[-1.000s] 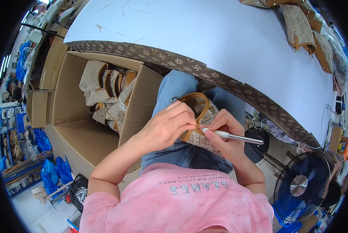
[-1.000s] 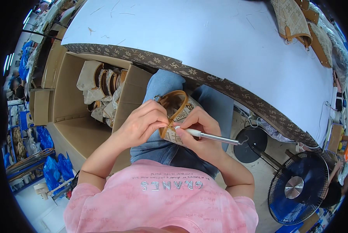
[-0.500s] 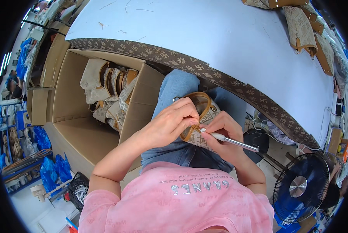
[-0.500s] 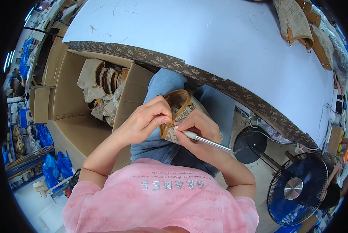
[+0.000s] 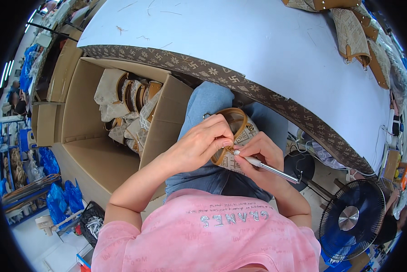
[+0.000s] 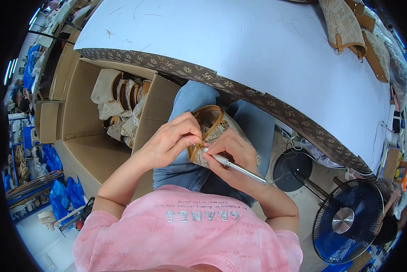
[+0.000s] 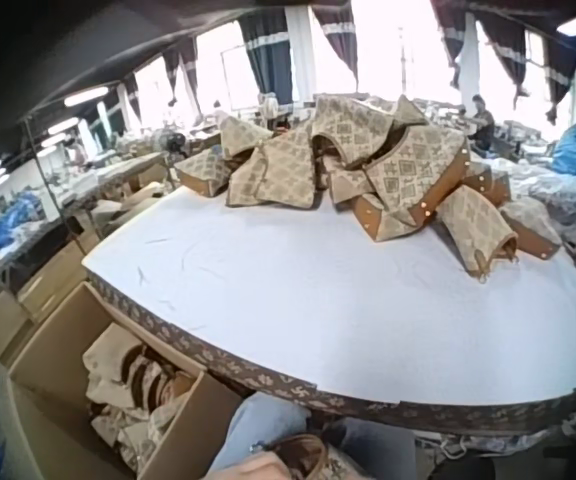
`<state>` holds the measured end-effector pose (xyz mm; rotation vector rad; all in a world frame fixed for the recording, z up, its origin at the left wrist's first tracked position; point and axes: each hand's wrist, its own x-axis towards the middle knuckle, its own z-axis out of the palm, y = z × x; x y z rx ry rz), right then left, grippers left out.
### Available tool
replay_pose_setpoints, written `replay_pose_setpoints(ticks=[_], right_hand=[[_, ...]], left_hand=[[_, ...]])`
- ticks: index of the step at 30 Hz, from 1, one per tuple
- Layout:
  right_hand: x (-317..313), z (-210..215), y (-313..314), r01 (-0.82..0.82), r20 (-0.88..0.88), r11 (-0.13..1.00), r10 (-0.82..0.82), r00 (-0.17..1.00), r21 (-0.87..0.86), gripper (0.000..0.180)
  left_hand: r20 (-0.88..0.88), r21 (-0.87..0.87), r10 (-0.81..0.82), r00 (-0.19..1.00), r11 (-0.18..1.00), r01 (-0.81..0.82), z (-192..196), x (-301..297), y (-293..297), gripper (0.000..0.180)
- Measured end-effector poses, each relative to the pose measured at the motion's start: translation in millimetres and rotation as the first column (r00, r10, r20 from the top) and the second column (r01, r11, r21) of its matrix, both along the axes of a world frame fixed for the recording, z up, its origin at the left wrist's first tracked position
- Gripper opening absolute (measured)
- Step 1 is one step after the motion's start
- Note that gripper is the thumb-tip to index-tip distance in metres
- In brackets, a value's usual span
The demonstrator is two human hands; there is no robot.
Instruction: Applying adhesive to the edges of handbags at a factory workbench for finishing.
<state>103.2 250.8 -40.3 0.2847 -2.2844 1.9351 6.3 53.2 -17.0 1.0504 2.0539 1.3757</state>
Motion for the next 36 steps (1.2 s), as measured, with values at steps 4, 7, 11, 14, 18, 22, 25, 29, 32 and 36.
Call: replay_pose_setpoints(ticks=[4, 7, 11, 14, 18, 22, 25, 29, 32, 36], right_hand=[[0, 0, -1, 0.008, -0.014, 1.0, -0.008, 1.0, 0.015, 0.021], [0, -2, -1, 0.018, -0.015, 1.0, -0.018, 1.0, -0.002, 0.021], [-1, -5, 0, -0.001, -0.021, 1.0, 0.001, 1.0, 0.004, 0.02], [-2, -9, 5, -0.019, -0.065, 0.983, 0.007, 0.998, -0.185, 0.017], [4, -4, 16, 0.166, 0.033, 0.843, -0.174, 0.984, -0.512, 0.013], [0, 7, 42, 0.299, 0.003, 0.771, -0.36, 0.933, -0.562, 0.013], [-1, 32, 62, 0.404, -0.053, 0.671, -0.551, 0.833, -0.622, 0.009], [9, 66, 77, 0.366, -0.108, 0.55, -0.65, 0.752, -0.751, 0.014], [13, 73, 73, 0.205, -0.207, 0.582, -0.563, 0.8, -0.787, 0.016], [1, 50, 20, 0.068, -0.018, 0.648, -0.125, 0.992, -0.758, 0.013]], left_hand=[[-0.005, 0.003, 0.003, 1.0, 1.0, -0.003, -1, 0, 0, 0.011], [-0.015, 0.008, 0.004, 1.0, 1.0, -0.004, -2, 0, 0, 0.011], [0.013, 0.004, -0.016, 1.0, 1.0, 0.016, -3, -2, -4, 0.009], [-0.03, 0.132, 0.156, 0.987, 0.98, -0.151, -8, -14, -16, 0.009], [-0.625, -0.038, 0.197, 0.755, 0.959, -0.281, -25, -38, -36, 0.022], [-0.786, -0.342, -0.338, 0.517, 0.935, 0.091, -56, -45, -42, 0.026], [-0.828, -0.26, -0.392, 0.401, 0.902, 0.345, -46, -54, -16, 0.028], [-0.465, -0.479, -0.485, 0.74, 0.841, 0.25, 32, -25, 19, 0.025], [0.452, -0.35, 0.041, 0.891, 0.927, 0.135, 52, -20, 38, 0.03], [0.637, -0.134, 0.077, 0.767, 0.991, 0.012, -41, -16, 28, 0.031]])
